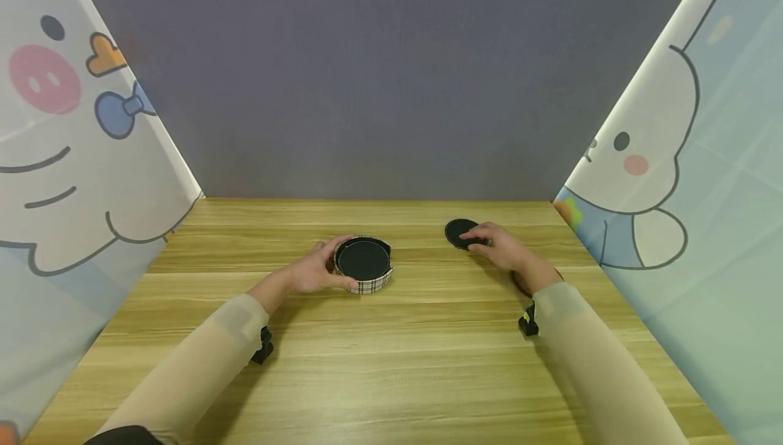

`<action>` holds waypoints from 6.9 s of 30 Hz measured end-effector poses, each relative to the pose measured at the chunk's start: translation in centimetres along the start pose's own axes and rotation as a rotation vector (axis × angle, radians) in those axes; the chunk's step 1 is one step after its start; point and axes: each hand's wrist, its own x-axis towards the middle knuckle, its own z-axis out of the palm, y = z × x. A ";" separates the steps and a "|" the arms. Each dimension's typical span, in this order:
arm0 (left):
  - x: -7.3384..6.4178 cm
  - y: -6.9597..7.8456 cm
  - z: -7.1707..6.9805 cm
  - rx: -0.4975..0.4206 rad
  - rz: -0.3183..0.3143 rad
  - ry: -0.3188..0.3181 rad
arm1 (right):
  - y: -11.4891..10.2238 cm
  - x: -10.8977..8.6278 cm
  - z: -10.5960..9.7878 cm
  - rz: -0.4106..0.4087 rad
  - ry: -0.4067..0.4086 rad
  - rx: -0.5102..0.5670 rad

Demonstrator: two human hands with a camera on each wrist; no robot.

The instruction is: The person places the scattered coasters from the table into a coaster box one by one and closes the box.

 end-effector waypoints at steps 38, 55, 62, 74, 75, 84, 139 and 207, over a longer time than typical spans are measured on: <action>0.0 0.0 -0.1 0.026 0.001 -0.003 | -1.3 -0.1 0.7 0.072 -0.155 -0.153; -0.2 0.1 -0.1 0.023 -0.003 0.002 | -3.7 -2.4 1.9 -0.073 -0.165 -0.192; -0.2 0.1 -0.1 0.018 -0.005 0.003 | -5.1 -3.0 2.5 -0.080 -0.175 -0.196; -0.2 0.0 0.1 0.019 -0.004 0.003 | -5.2 -2.9 2.6 -0.080 -0.200 -0.120; -0.2 0.0 0.1 0.020 -0.005 0.002 | -5.1 -3.0 2.6 -0.081 -0.201 -0.125; -0.1 0.0 0.1 0.022 -0.004 -0.003 | -5.6 -3.2 2.8 -0.100 -0.160 -0.142; 0.0 -0.3 0.1 0.055 0.007 0.018 | -7.6 -1.2 4.3 -0.167 0.061 -0.060; -0.2 -0.1 -0.1 0.002 -0.005 -0.044 | -15.7 6.5 9.2 -0.229 -0.174 -0.027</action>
